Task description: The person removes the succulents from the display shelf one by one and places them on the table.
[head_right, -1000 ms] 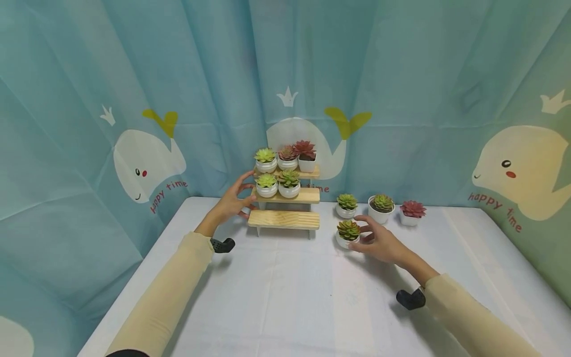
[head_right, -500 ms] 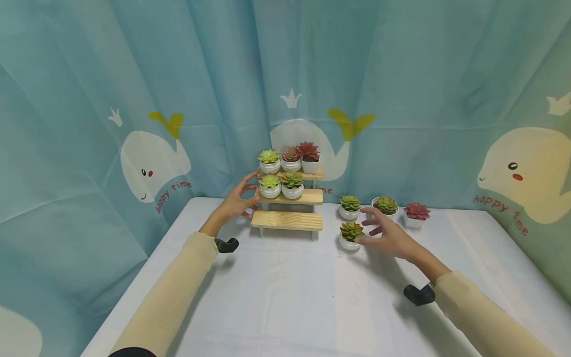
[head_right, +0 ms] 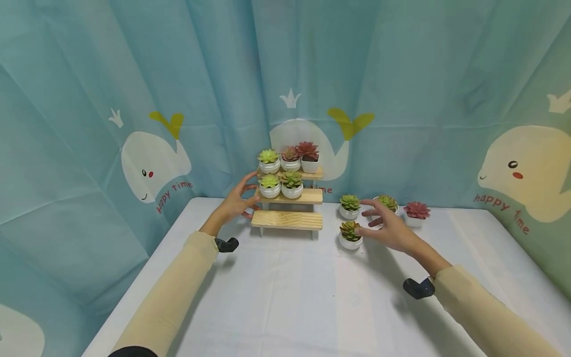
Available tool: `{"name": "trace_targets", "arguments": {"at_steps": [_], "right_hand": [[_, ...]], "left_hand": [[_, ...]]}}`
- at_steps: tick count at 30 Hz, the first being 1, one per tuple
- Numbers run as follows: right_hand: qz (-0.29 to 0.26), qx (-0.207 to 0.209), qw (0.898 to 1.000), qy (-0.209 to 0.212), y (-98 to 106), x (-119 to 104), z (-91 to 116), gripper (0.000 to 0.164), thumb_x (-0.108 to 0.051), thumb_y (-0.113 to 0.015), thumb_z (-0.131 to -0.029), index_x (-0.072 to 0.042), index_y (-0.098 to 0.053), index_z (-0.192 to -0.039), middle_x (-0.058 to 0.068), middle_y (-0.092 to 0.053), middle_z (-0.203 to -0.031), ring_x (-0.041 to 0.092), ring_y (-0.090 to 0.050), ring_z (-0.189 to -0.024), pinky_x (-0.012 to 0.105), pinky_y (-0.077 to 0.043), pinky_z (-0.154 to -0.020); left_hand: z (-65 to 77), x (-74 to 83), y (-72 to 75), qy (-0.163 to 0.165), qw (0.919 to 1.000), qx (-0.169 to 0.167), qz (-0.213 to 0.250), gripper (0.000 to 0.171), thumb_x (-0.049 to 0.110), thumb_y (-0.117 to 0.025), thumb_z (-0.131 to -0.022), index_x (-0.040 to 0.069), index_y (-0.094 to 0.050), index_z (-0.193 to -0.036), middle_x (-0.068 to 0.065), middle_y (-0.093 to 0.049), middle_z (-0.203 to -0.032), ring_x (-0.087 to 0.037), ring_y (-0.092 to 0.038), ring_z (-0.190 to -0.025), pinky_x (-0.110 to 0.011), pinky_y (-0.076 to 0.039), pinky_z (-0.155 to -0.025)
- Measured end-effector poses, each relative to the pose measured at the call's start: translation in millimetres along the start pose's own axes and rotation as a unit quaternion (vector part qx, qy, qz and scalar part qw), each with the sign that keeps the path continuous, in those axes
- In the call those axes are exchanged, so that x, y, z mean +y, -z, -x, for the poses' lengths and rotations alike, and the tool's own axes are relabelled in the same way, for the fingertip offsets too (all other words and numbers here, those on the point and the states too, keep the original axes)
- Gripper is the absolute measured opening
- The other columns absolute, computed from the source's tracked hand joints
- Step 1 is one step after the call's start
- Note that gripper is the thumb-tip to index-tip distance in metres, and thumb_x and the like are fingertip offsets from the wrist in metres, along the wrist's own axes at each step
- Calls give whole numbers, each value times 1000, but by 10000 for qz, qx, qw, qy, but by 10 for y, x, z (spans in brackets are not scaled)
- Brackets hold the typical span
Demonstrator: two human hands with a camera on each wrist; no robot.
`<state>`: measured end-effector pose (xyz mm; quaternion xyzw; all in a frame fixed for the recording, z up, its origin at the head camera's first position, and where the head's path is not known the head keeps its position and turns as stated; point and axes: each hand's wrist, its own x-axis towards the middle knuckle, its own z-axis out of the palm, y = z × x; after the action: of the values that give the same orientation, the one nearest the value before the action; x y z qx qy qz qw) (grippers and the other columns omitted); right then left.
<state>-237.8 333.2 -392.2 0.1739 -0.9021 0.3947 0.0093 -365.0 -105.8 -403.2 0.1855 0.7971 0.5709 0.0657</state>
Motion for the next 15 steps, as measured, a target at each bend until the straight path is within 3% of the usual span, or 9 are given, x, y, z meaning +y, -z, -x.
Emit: {"name": "trace_targets", "arguments": {"at_steps": [5,11,15], "right_hand": [[30,29,10000,15,13,-17,-22,76,-29,-76,-96,-9,-35,-156,28,-56,-140,49,-60,-118,57,-56,-92],[46,72,9999,74,23,-56,-62,78,-28,-76,-96,-9,-33,-158,26,-56,-141,46,-61,-118,44,-58,-91],[61,135,9997,177,29,-120,-114,77,-26,-76,-96,-9,-33,-158,27,-55,-141,45,-61,-119,49,-57,-91]], "left_hand": [[2,-13,6,-26,10000,8,-21,75,15,-65,-103,46,-27,-160,-12,-42,-154,-31,-72,-82,-69,-57,-69],[5,-14,4,-42,10000,17,-19,76,14,-66,-102,44,-27,-160,-13,-42,-154,-33,-72,-85,-68,-58,-69],[2,-14,3,-5,10000,42,-5,75,14,-65,-102,45,-28,-159,-12,-42,-155,-34,-72,-88,-67,-58,-69]]}}
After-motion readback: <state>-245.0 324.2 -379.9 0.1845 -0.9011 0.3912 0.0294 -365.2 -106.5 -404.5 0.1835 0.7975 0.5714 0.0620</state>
